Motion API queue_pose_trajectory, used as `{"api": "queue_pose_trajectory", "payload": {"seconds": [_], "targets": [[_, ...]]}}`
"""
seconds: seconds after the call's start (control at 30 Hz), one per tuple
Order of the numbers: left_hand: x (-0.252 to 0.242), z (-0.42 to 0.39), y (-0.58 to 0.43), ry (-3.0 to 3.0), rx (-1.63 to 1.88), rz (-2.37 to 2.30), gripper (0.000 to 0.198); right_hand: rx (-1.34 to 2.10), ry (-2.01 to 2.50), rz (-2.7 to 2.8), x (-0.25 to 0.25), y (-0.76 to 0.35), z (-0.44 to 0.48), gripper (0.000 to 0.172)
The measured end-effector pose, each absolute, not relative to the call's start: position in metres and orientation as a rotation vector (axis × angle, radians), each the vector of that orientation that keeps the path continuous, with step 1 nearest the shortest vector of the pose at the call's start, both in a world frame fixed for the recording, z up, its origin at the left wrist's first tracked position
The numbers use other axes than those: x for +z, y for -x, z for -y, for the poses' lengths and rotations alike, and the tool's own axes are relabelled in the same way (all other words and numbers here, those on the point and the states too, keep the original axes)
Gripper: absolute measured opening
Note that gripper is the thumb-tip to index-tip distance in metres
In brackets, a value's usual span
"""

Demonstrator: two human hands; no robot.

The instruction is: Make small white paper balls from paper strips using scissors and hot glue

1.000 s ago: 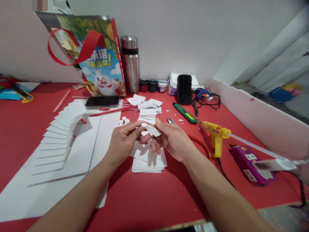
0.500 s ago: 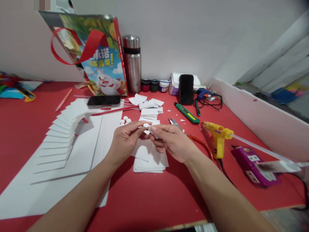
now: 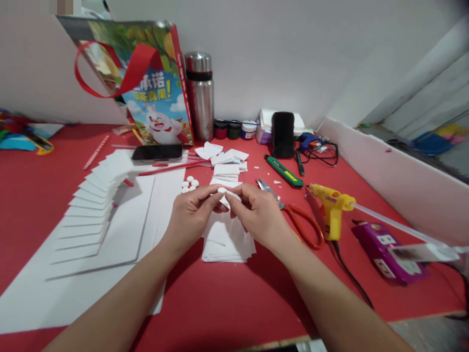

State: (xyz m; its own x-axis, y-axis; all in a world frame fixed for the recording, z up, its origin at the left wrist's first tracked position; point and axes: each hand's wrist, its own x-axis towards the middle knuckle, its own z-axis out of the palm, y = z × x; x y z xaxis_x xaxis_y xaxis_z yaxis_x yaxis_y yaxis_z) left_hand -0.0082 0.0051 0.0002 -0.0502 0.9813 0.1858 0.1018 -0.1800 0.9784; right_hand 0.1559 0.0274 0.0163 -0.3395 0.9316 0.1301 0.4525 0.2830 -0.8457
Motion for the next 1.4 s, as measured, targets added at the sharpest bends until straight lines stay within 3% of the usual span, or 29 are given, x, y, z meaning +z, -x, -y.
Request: {"api": "queue_pose_trajectory", "payload": {"seconds": [0.2, 0.63, 0.93, 1.13, 1.23, 1.4], "targets": [[-0.003, -0.005, 0.003, -1.315, 1.366, -1.233, 0.024, 0.679, 1.261, 1.986, 0.016, -0.154, -0.024, 0.022], [-0.015, 0.005, -0.016, -1.689, 1.625, -1.405, 0.033, 0.528, 1.178, 1.976, 0.021, -0.147, -0.012, 0.019], [-0.006, -0.001, -0.002, -1.376, 1.492, -1.213, 0.018, 0.612, 1.063, 2.135, 0.025, -0.163, -0.023, 0.018], [-0.007, -0.01, 0.008, -1.259, 1.28, -1.06, 0.029, 0.627, 1.062, 2.19, 0.023, -0.165, -0.026, 0.022], [-0.005, -0.009, 0.008, -1.363, 1.295, -1.132, 0.026, 0.879, 1.076, 2.05, 0.023, -0.162, -0.026, 0.024], [0.003, -0.006, 0.01, -1.437, 1.313, -1.186, 0.029, 1.859, 0.958, 1.259, 0.024, -0.16, -0.033, 0.035]]}}
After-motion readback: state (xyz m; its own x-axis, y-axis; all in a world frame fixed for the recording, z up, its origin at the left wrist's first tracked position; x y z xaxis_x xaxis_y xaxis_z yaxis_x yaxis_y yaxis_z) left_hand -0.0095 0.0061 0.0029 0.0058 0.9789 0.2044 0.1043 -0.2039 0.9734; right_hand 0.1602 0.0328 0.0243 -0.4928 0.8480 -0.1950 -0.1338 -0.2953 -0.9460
